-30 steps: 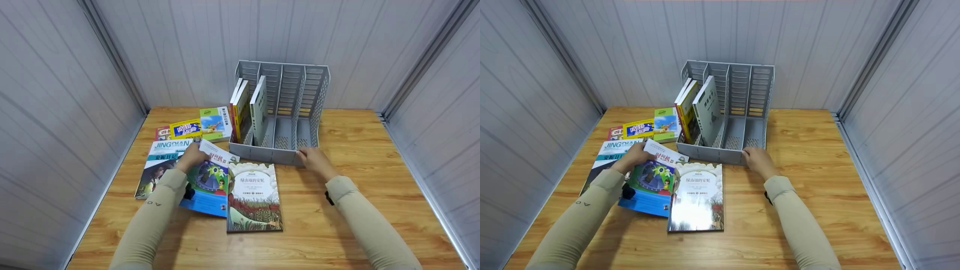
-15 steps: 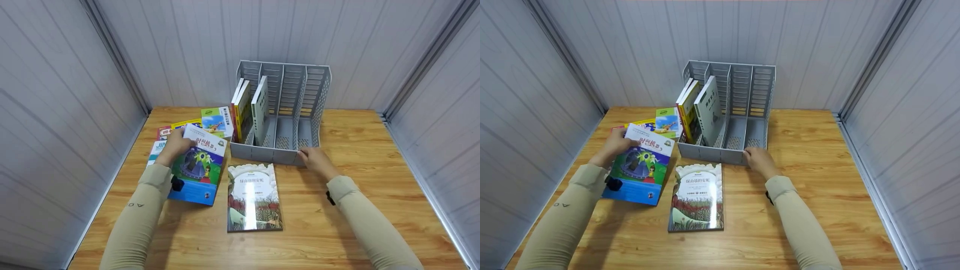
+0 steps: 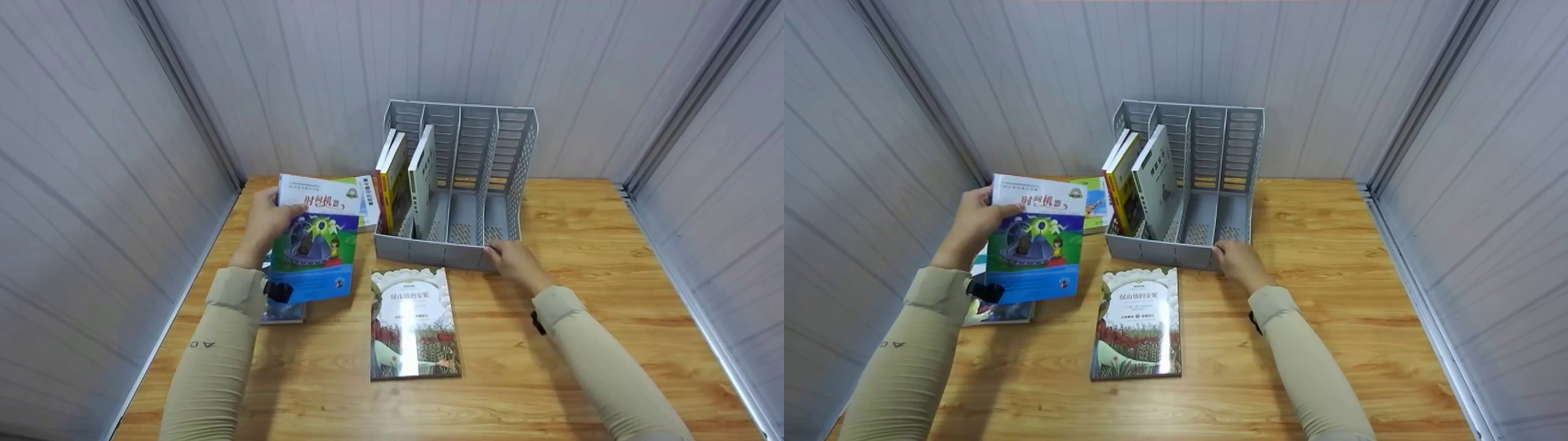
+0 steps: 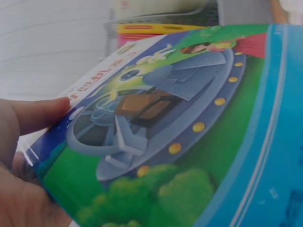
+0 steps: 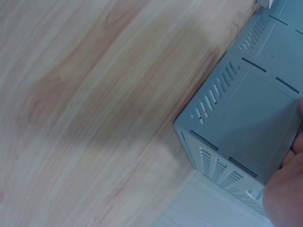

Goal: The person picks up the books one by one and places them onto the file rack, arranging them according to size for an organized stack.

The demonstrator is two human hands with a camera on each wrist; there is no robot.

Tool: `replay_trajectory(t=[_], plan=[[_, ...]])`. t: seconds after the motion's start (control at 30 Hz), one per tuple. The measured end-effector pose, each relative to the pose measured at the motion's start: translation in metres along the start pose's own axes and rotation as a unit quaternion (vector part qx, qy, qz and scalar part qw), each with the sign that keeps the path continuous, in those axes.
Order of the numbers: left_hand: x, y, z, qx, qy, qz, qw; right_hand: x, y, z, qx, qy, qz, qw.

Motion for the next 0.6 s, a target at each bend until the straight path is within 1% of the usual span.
replay_trajectory(t=[0.1,0.2,0.27,0.33,0.4,0.47,0.53,0.6], plan=[[-0.008,0.006,-0.004,-0.025,-0.03,-0.024,0.999,0.001,0.002,0.0,0.004,-0.002,-0.001,1.0],[-0.017,0.008,-0.009,-0.049,-0.056,-0.049,0.996,0.003,0.004,-0.001,0.016,-0.009,-0.005,0.9998],[-0.023,0.007,-0.013,-0.063,-0.07,-0.07,0.9931,0.005,0.007,-0.002,0.022,-0.014,-0.003,0.9997],[-0.028,0.004,-0.015,-0.079,-0.082,-0.094,0.9891,0.009,0.011,-0.003,0.019,-0.018,0.007,0.9996],[-0.033,-0.001,-0.018,-0.092,-0.092,-0.125,0.9836,0.017,0.016,-0.003,0.003,-0.015,0.025,0.9996],[-0.038,-0.008,-0.02,-0.106,-0.099,-0.159,0.9765,0.029,0.023,-0.003,-0.026,0.003,0.046,0.9986],[-0.043,-0.015,-0.021,-0.115,-0.1,-0.198,0.9685,0.045,0.03,-0.004,-0.062,0.033,0.065,0.9954],[-0.048,-0.024,-0.022,-0.12,-0.095,-0.23,0.9611,0.065,0.038,-0.005,-0.1,0.074,0.079,0.989]])
Point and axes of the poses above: each hand's wrist, its own z-axis towards the middle knuckle, its own y-axis out of the back of the hand, x = y × z, the point moved 3 cm from there along z, towards the middle knuckle, and after that the axes turned 3 degrees about -y, right-handed, at the moved point
